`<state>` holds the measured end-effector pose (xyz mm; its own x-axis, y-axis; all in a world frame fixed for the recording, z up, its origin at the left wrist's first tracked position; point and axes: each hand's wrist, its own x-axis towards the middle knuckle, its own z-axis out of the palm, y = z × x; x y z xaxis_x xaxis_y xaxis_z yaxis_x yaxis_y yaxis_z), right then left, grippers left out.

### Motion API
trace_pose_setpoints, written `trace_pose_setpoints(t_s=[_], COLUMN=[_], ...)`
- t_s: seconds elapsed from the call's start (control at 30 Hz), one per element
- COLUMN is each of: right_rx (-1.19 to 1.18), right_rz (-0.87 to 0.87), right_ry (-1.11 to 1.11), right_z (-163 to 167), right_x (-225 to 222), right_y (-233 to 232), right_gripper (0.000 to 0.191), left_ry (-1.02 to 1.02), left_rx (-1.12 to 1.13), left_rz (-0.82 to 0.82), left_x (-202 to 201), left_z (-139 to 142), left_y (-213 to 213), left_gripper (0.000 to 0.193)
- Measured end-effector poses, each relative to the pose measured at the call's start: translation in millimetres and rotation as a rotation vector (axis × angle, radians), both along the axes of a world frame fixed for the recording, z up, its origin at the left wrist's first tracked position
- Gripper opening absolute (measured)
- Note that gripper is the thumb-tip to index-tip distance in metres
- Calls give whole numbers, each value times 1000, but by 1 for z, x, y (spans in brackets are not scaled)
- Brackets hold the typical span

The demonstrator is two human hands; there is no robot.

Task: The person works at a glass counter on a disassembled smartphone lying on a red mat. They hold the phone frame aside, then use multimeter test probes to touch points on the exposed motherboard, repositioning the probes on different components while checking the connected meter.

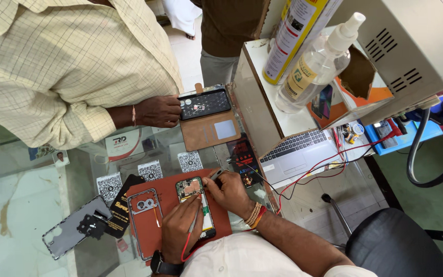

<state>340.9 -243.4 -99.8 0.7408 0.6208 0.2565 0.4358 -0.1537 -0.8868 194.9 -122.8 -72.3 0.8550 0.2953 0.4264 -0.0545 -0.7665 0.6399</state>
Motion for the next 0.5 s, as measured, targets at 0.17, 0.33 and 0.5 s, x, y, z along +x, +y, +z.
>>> trace_pose_setpoints(t_s=[0.17, 0.33, 0.5], right_rx=[-10, -21, -9], right_rz=[5, 5, 17], right_ry=[32, 88, 12], right_z=[4, 7, 7], right_x=[-2, -3, -4], right_y=[1, 4, 6], right_gripper=[28, 30, 31], left_ry=[0, 4, 10], left_rx=[8, 0, 23], left_rz=[2, -9, -5], left_x=[-1, -3, -4], left_z=[3, 5, 2], left_y=[0, 3, 5], left_gripper=[22, 23, 26])
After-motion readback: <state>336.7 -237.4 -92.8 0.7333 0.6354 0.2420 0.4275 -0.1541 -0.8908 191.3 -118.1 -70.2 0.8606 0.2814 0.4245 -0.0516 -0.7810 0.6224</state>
